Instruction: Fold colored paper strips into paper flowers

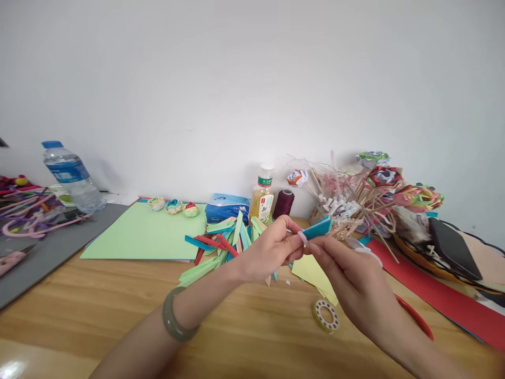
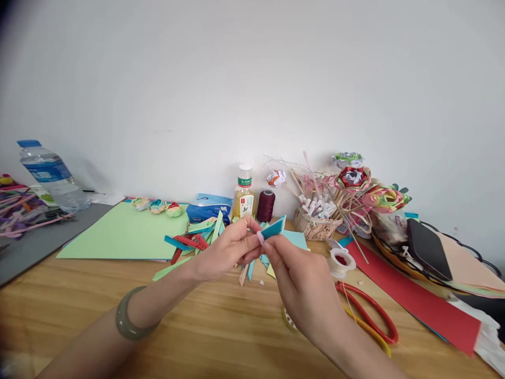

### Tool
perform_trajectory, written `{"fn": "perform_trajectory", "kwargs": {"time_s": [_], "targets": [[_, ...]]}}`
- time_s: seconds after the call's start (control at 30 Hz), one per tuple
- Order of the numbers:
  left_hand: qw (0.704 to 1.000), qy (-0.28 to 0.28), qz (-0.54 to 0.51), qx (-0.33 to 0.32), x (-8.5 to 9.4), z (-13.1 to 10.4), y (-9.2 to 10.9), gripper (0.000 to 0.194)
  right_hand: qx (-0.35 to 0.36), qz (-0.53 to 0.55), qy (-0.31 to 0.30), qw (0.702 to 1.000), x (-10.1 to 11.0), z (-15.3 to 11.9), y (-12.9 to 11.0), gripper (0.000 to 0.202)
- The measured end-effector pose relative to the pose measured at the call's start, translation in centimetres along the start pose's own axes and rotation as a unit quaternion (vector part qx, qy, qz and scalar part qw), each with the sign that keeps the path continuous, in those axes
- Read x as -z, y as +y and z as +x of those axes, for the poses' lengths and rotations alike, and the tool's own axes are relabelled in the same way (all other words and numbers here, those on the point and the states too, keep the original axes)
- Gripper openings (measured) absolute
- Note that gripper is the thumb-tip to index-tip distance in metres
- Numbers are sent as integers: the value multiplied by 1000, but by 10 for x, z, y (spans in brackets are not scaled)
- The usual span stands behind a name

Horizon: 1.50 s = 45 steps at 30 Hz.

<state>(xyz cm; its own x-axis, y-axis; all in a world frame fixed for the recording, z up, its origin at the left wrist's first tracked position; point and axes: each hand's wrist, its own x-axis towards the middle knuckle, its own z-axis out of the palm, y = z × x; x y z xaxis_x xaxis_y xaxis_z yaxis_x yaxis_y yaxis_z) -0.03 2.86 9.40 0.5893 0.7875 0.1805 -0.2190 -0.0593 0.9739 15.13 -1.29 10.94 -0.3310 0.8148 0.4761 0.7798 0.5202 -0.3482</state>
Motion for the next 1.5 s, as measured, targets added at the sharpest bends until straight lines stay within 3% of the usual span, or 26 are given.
{"fn": "perform_trajectory", "kwargs": {"time_s": [0.1, 0.3, 0.43, 0.6, 0.73, 0.87, 0.97, 1.1, 1.27, 1.5], "targets": [[998, -24, -63, 18, 0, -2, 4, 21, -26, 94, 8, 995, -1, -4, 2, 30], [989, -68, -126, 22, -3, -3, 6, 23, -29, 126, 9, 992, 3, -7, 6, 33], [988, -9, -153, 30, -12, -1, 6, 21, 6, 72, 33, 997, 3, -8, 5, 31], [986, 91, -136, -22, -19, 0, -1, 20, 116, -106, 118, 981, -2, -8, -2, 27], [979, 100, -175, -24, -21, -3, 0, 21, 201, -165, 123, 958, 2, -6, -3, 26], [973, 79, -215, -5, -23, -7, 7, 20, 230, -151, 110, 955, 9, -8, 1, 20], [968, 40, -246, 7, -22, -9, 12, 21, 213, -68, 62, 973, 14, -9, 7, 19], [963, -42, -265, 20, -15, -11, 16, 21, 168, 57, -49, 983, 25, -2, 15, 21], [975, -124, -181, 41, -7, -13, 21, 20, 190, 79, -225, 952, 45, 17, 22, 25], [985, -163, -5, 59, -10, -21, 26, 5, 144, 57, -375, 914, 67, 46, 22, 27]]}}
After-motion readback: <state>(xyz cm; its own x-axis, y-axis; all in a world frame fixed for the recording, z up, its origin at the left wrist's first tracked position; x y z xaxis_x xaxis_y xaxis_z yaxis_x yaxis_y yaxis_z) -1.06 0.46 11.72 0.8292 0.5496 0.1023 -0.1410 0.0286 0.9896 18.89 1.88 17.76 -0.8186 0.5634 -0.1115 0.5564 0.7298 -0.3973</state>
